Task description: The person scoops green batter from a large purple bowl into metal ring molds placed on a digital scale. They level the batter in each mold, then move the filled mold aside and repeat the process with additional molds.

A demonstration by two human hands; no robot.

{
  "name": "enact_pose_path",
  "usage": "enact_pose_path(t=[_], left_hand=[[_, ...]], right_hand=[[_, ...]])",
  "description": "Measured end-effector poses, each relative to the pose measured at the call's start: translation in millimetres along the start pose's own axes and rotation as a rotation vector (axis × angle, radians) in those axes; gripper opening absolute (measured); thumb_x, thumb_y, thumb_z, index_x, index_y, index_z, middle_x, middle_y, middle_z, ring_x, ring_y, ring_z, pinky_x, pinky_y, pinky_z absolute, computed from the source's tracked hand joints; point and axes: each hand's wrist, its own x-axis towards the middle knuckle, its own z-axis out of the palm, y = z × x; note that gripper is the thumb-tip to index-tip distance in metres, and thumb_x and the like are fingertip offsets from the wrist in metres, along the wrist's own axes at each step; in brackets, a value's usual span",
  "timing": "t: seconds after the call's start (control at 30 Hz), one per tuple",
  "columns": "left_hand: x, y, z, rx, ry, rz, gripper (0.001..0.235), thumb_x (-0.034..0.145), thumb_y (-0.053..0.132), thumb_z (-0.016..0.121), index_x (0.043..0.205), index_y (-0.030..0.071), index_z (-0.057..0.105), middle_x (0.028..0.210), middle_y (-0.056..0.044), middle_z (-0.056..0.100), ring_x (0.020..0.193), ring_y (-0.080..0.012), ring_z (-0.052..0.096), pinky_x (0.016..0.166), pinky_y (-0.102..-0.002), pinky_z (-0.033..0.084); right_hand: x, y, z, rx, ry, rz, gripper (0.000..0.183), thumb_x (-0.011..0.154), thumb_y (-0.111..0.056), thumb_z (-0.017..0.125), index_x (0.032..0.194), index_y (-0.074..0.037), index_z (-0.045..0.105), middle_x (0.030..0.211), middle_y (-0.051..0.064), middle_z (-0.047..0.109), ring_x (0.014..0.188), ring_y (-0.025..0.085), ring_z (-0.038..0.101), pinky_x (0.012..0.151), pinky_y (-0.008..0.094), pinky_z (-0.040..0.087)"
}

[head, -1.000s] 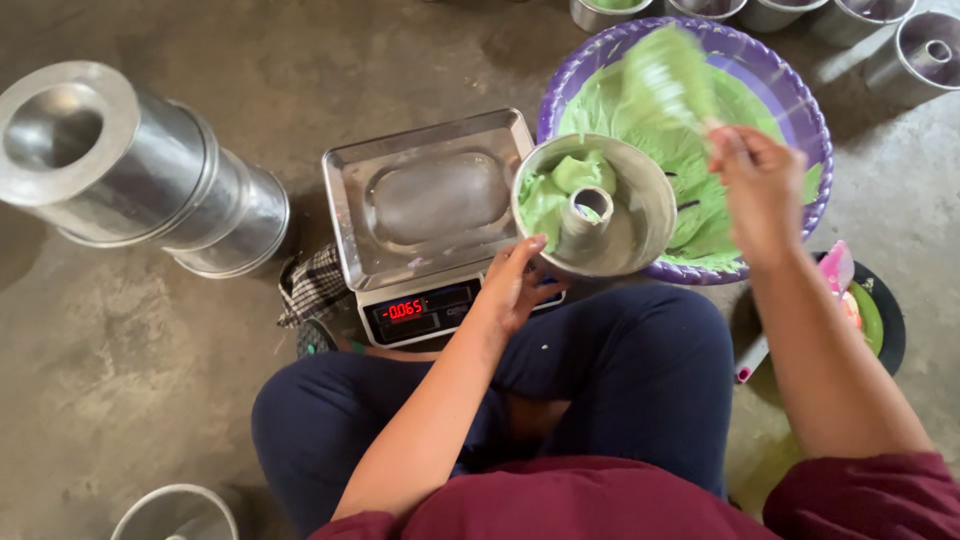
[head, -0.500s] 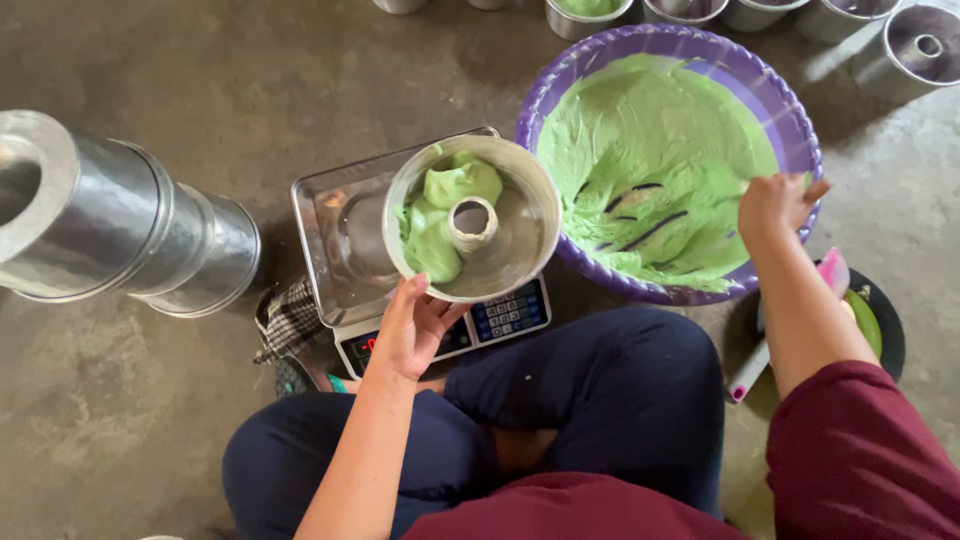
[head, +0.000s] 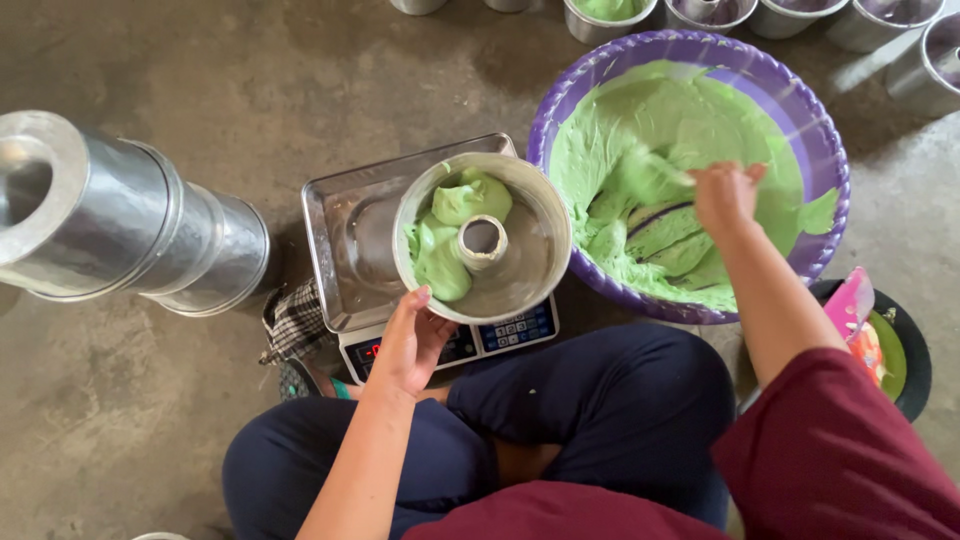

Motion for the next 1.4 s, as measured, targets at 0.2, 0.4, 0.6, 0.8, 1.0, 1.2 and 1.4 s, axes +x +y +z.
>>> enact_pose_path(t=[0.2, 0.4, 0.6, 0.8, 1.0, 1.2, 1.4], left_hand=[[-0.9, -1.1, 1.5, 0.066, 0.019, -0.031, 0.054, 0.087, 0.030, 0.070, 0.134, 0.009, 0.058, 0.126, -0.003, 0.065, 0.115, -0.0202, 0.061, 0.103, -0.042, 0.048], [3.4, -18.0, 10.1, 0.055, -0.064, -0.062, 0.052, 0.091, 0.026, 0.071, 0.135, 0.004, 0.056, 0.126, -0.009, 0.065, 0.116, -0.0227, 0.062, 0.105, -0.043, 0.050], [3.1, -31.9, 11.0, 0.036, -0.015, -0.104, 0.055, 0.088, 0.021, 0.070, 0.139, 0.009, 0.052, 0.125, -0.009, 0.066, 0.114, -0.0222, 0.065, 0.102, -0.041, 0.053], [-0.4, -26.1, 1.6, 0.094, -0.012, -0.079, 0.056, 0.088, 0.019, 0.072, 0.140, 0.012, 0.054, 0.124, -0.006, 0.066, 0.110, -0.0186, 0.065, 0.099, -0.038, 0.053], [-2.1, -22.2, -9.6, 0.054, 0.030, -0.037, 0.052, 0.090, 0.022, 0.072, 0.137, 0.009, 0.056, 0.118, -0.005, 0.068, 0.106, -0.0179, 0.066, 0.096, -0.035, 0.055], [-4.4, -20.5, -4.2, 0.081, 0.092, -0.036, 0.050, 0.088, 0.027, 0.074, 0.133, 0.009, 0.061, 0.112, -0.005, 0.071, 0.104, -0.0160, 0.066, 0.091, -0.032, 0.055], [7.5, -42.4, 30.0, 0.136, 0.080, -0.087, 0.061, 0.082, 0.023, 0.078, 0.135, 0.005, 0.055, 0.115, -0.007, 0.072, 0.102, -0.0172, 0.070, 0.092, -0.032, 0.056]], right_hand=[[-47.2, -4.0, -34.0, 0.153, -0.251, -0.297, 0.020, 0.098, -0.033, 0.064, 0.109, -0.029, 0.080, 0.103, 0.002, 0.076, 0.107, 0.022, 0.066, 0.116, 0.060, 0.021], [-67.1, 9.1, -40.9, -0.110, -0.177, 0.156, 0.026, 0.106, -0.026, 0.057, 0.105, -0.026, 0.083, 0.094, 0.008, 0.077, 0.093, 0.023, 0.071, 0.116, 0.065, 0.016], [-94.1, -6.0, -18.4, 0.252, -0.149, -0.304, 0.025, 0.098, -0.029, 0.057, 0.109, -0.028, 0.081, 0.093, 0.003, 0.075, 0.100, 0.023, 0.067, 0.104, 0.063, 0.032], [-87.3, 21.5, -28.8, 0.087, -0.224, 0.215, 0.025, 0.102, -0.046, 0.063, 0.105, -0.033, 0.085, 0.105, 0.003, 0.080, 0.098, 0.028, 0.073, 0.118, 0.075, 0.021], [-75.7, -37.5, 9.8, 0.693, -0.590, 0.350, 0.035, 0.088, -0.049, 0.077, 0.113, -0.023, 0.080, 0.094, 0.010, 0.078, 0.087, 0.026, 0.071, 0.089, 0.048, 0.056], [-64.8, -83.3, -2.9, 1.593, -0.668, 0.548, 0.032, 0.094, -0.037, 0.074, 0.103, -0.007, 0.080, 0.076, 0.001, 0.062, 0.071, 0.014, 0.049, 0.065, 0.032, 0.041], [-73.2, -78.5, -167.0, 1.140, 0.013, 0.434, 0.020, 0.103, -0.033, 0.070, 0.110, -0.017, 0.078, 0.078, -0.002, 0.066, 0.053, 0.006, 0.042, 0.045, 0.025, 0.032]])
